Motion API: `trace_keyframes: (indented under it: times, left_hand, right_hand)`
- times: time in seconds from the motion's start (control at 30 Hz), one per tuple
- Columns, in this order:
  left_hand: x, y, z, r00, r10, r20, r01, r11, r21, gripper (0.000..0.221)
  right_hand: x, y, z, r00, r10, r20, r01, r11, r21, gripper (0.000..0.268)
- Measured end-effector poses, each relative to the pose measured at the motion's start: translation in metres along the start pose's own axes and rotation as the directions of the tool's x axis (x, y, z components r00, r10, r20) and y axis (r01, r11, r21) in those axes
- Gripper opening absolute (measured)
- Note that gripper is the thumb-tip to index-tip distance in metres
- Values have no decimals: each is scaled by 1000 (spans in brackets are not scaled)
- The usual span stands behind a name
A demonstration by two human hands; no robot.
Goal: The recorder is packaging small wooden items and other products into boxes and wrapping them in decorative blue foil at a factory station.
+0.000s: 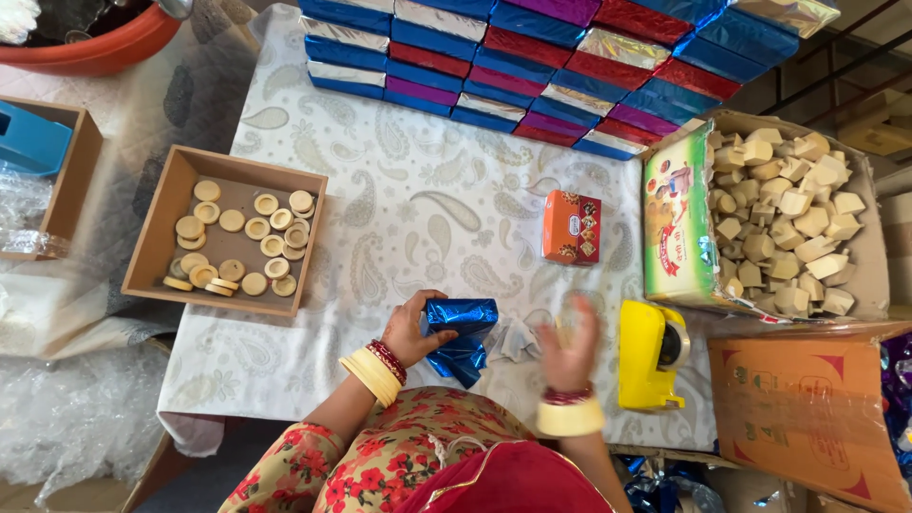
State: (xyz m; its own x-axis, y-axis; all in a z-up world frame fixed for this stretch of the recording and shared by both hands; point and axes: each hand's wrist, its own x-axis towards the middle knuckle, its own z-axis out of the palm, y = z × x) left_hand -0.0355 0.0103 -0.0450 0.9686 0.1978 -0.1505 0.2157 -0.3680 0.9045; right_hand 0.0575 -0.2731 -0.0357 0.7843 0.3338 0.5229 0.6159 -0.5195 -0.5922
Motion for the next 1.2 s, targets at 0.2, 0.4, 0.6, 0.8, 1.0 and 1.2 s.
trace_keyframes:
  times: [0.2,0.4,0.6,0.8,1.0,1.2]
  left_hand:
    - [3,-12,4,997,77,-21,-79,991,-113,64]
    - [4,-15,6,995,99,-24,-102,980,-173,64]
    - [0,-13,7,996,94,-6,-93,979,-183,64]
    - [-5,-20,7,995,99,-9,-99,976,-194,64]
    - [-2,-27,18,991,126,-47,-133,971,-197,63]
    - [0,-24,16,974,27,-227,-48,995,-89,67]
  right_hand:
    - [-44,86,-130,878,55,-476,-334,783,-525,43]
    - [-129,186,-183,639,734,-230,-768,591,-247,26]
    - [-130,179,-181,683,681,-262,-730,626,-276,22]
    - [-149,238,-187,557,814,-166,-830,539,-141,18]
    - [-147,236,-189,716,642,-274,-693,612,-380,9]
    - [-144,210,-190,632,740,-230,-775,613,-155,13]
